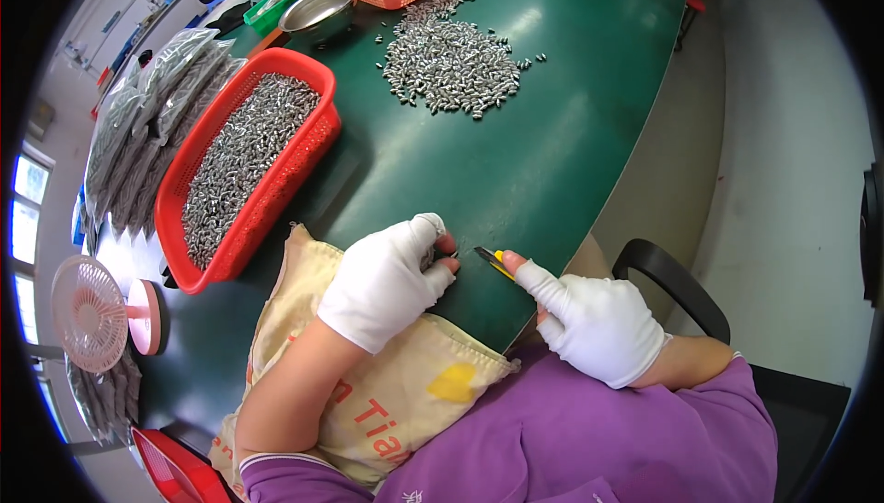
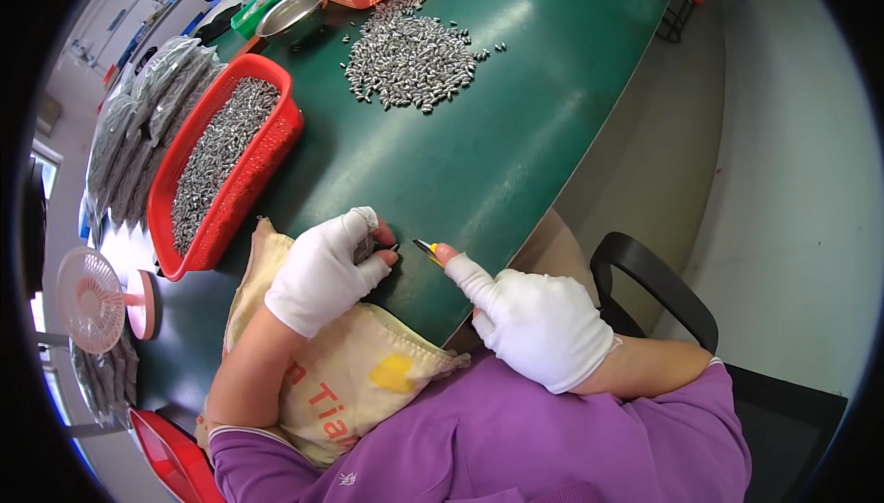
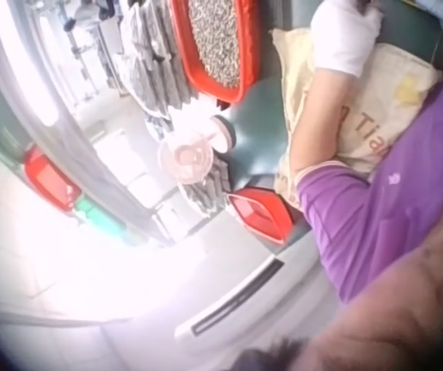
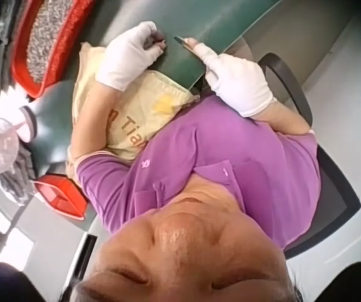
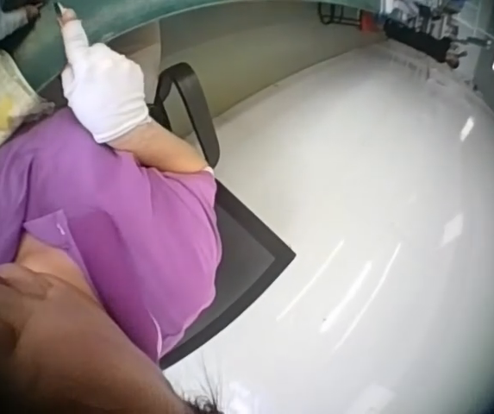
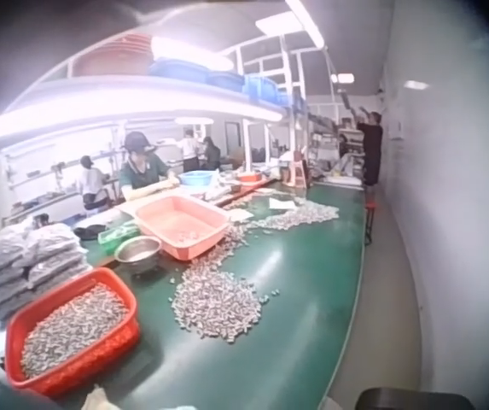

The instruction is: Assemble small metal components at a factory workbench using a small yellow tool.

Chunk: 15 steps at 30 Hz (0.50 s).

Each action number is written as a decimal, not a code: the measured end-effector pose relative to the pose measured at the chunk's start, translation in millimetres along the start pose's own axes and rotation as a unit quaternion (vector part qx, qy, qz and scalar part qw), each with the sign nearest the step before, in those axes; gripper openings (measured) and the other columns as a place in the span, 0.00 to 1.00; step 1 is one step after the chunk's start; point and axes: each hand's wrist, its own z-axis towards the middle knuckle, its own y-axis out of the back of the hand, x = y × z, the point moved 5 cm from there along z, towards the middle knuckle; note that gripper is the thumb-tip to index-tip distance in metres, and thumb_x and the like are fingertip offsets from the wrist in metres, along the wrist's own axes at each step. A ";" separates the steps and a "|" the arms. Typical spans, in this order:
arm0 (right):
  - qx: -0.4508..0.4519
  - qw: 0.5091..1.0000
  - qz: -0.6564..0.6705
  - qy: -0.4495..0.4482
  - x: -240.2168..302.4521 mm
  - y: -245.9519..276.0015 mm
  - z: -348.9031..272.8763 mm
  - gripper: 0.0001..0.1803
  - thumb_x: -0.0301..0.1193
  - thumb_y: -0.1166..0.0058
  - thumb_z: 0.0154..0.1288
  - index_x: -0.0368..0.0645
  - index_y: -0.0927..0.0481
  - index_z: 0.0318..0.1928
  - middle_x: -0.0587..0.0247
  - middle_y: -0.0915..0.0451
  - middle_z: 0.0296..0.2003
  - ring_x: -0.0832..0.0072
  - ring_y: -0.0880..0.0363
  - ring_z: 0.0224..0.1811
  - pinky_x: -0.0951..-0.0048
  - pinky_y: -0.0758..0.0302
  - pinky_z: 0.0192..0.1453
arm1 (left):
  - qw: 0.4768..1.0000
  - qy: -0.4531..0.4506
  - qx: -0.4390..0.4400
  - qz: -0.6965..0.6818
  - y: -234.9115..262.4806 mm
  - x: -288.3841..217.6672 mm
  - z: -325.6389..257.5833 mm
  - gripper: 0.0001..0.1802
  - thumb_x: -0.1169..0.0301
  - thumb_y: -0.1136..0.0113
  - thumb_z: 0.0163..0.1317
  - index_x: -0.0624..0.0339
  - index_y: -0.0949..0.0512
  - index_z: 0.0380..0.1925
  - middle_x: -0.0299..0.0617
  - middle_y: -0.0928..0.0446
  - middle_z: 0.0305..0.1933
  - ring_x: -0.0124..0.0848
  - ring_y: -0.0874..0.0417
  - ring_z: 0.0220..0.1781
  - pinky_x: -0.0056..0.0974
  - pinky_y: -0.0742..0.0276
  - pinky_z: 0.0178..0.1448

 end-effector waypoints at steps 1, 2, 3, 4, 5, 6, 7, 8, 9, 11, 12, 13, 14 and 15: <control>0.000 1.000 0.001 -0.001 0.8 0.9 0.1 0.37 0.25 0.45 0.55 0.57 0.33 0.68 0.66 0.26 0.17 0.69 0.25 0.16 0.66 0.29 0.19 | 1.000 -0.009 -0.009 -0.002 0.1 0.0 -0.2 0.10 0.85 0.39 0.55 0.66 0.26 0.36 0.37 0.23 0.31 0.20 0.19 0.35 0.27 0.24 0.40; 0.016 1.000 -0.002 -0.001 2.0 -0.1 0.7 0.37 0.26 0.45 0.55 0.57 0.33 0.68 0.66 0.26 0.16 0.68 0.25 0.15 0.66 0.30 0.19 | 1.000 -0.008 -0.008 -0.002 -0.4 0.6 -0.3 0.10 0.85 0.39 0.55 0.66 0.26 0.36 0.37 0.23 0.31 0.20 0.19 0.35 0.27 0.24 0.40; 0.031 0.999 -0.004 0.000 2.7 -1.7 1.1 0.37 0.26 0.45 0.55 0.56 0.33 0.68 0.65 0.27 0.16 0.68 0.25 0.15 0.66 0.30 0.18 | 1.000 -0.009 -0.017 0.002 0.1 0.9 -0.5 0.09 0.84 0.39 0.55 0.66 0.26 0.35 0.37 0.22 0.30 0.20 0.19 0.34 0.27 0.24 0.39; 0.031 1.000 -0.003 -0.001 2.5 -2.4 1.3 0.37 0.26 0.45 0.55 0.56 0.33 0.68 0.65 0.27 0.16 0.68 0.25 0.15 0.66 0.30 0.18 | 1.000 -0.012 -0.027 0.005 1.0 0.7 -0.3 0.08 0.84 0.39 0.55 0.66 0.25 0.34 0.37 0.21 0.30 0.20 0.19 0.34 0.28 0.24 0.39; 0.027 1.000 0.010 0.001 2.4 -3.5 1.5 0.36 0.26 0.45 0.56 0.56 0.33 0.68 0.66 0.27 0.15 0.68 0.25 0.14 0.66 0.30 0.18 | 1.000 -0.012 -0.025 0.006 1.9 -2.3 -0.3 0.08 0.84 0.39 0.55 0.66 0.25 0.34 0.37 0.21 0.30 0.20 0.19 0.34 0.28 0.24 0.39; 0.023 0.999 0.023 0.004 2.3 -4.5 1.7 0.36 0.27 0.45 0.56 0.55 0.33 0.68 0.66 0.27 0.15 0.68 0.26 0.14 0.66 0.30 0.18 | 0.999 0.000 -0.023 0.021 3.5 -6.4 -0.4 0.07 0.83 0.39 0.55 0.66 0.25 0.33 0.37 0.21 0.29 0.21 0.19 0.34 0.28 0.23 0.39; 0.022 0.999 0.023 0.003 2.2 -5.6 1.8 0.36 0.27 0.45 0.56 0.55 0.33 0.68 0.66 0.27 0.15 0.68 0.26 0.14 0.66 0.30 0.18 | 0.999 0.012 -0.022 0.038 4.6 -8.3 -0.5 0.06 0.83 0.39 0.55 0.66 0.24 0.33 0.37 0.20 0.29 0.21 0.19 0.33 0.28 0.23 0.39; 0.017 0.999 0.030 0.007 2.5 -6.1 1.9 0.35 0.27 0.45 0.57 0.55 0.33 0.68 0.66 0.26 0.15 0.68 0.25 0.14 0.65 0.30 0.18 | 0.999 0.012 -0.021 0.038 4.4 -7.7 -0.3 0.06 0.83 0.39 0.55 0.66 0.24 0.33 0.37 0.20 0.29 0.21 0.19 0.33 0.28 0.23 0.39; 0.011 0.999 0.037 0.011 3.0 -6.2 2.0 0.35 0.27 0.45 0.57 0.55 0.33 0.68 0.66 0.26 0.15 0.68 0.25 0.14 0.65 0.30 0.18 | 0.999 0.013 -0.018 0.024 3.6 -6.2 0.2 0.05 0.82 0.39 0.56 0.66 0.24 0.32 0.37 0.19 0.29 0.21 0.18 0.33 0.28 0.23 0.40; 0.012 0.999 0.039 0.012 3.7 -6.3 3.4 0.34 0.27 0.45 0.57 0.55 0.33 0.67 0.66 0.26 0.15 0.68 0.25 0.14 0.65 0.30 0.18 | 1.000 0.016 -0.016 0.010 2.8 -3.0 0.5 0.04 0.82 0.39 0.56 0.66 0.23 0.32 0.37 0.19 0.29 0.21 0.18 0.33 0.28 0.23 0.40; 0.013 0.999 0.039 0.013 4.1 -6.2 4.2 0.34 0.28 0.45 0.58 0.55 0.32 0.67 0.66 0.25 0.15 0.68 0.25 0.14 0.65 0.30 0.18 | 1.000 0.011 -0.017 0.004 2.6 -2.2 0.6 0.04 0.82 0.39 0.56 0.66 0.23 0.32 0.38 0.18 0.29 0.21 0.18 0.33 0.28 0.23 0.40; 0.014 0.999 0.040 0.012 4.3 -5.7 4.6 0.34 0.28 0.45 0.58 0.55 0.32 0.67 0.66 0.25 0.15 0.68 0.25 0.14 0.65 0.30 0.18 | 1.000 0.006 -0.017 -0.003 2.2 -1.9 0.3 0.04 0.82 0.39 0.56 0.66 0.23 0.32 0.38 0.18 0.30 0.21 0.18 0.33 0.28 0.23 0.40; 0.016 0.999 0.037 0.013 4.6 -5.2 5.1 0.34 0.28 0.45 0.58 0.55 0.32 0.67 0.65 0.25 0.15 0.67 0.25 0.14 0.65 0.30 0.18 | 1.000 0.006 -0.016 -0.003 1.9 -1.6 0.1 0.04 0.82 0.39 0.56 0.66 0.23 0.32 0.38 0.18 0.30 0.21 0.18 0.33 0.28 0.23 0.40; 0.017 0.999 0.035 0.014 5.0 -5.3 5.0 0.33 0.28 0.45 0.58 0.55 0.32 0.66 0.65 0.25 0.15 0.67 0.25 0.14 0.65 0.29 0.18 | 1.000 0.002 -0.018 -0.003 2.0 -1.8 -0.1 0.04 0.82 0.40 0.56 0.66 0.23 0.32 0.38 0.18 0.30 0.21 0.18 0.33 0.28 0.23 0.40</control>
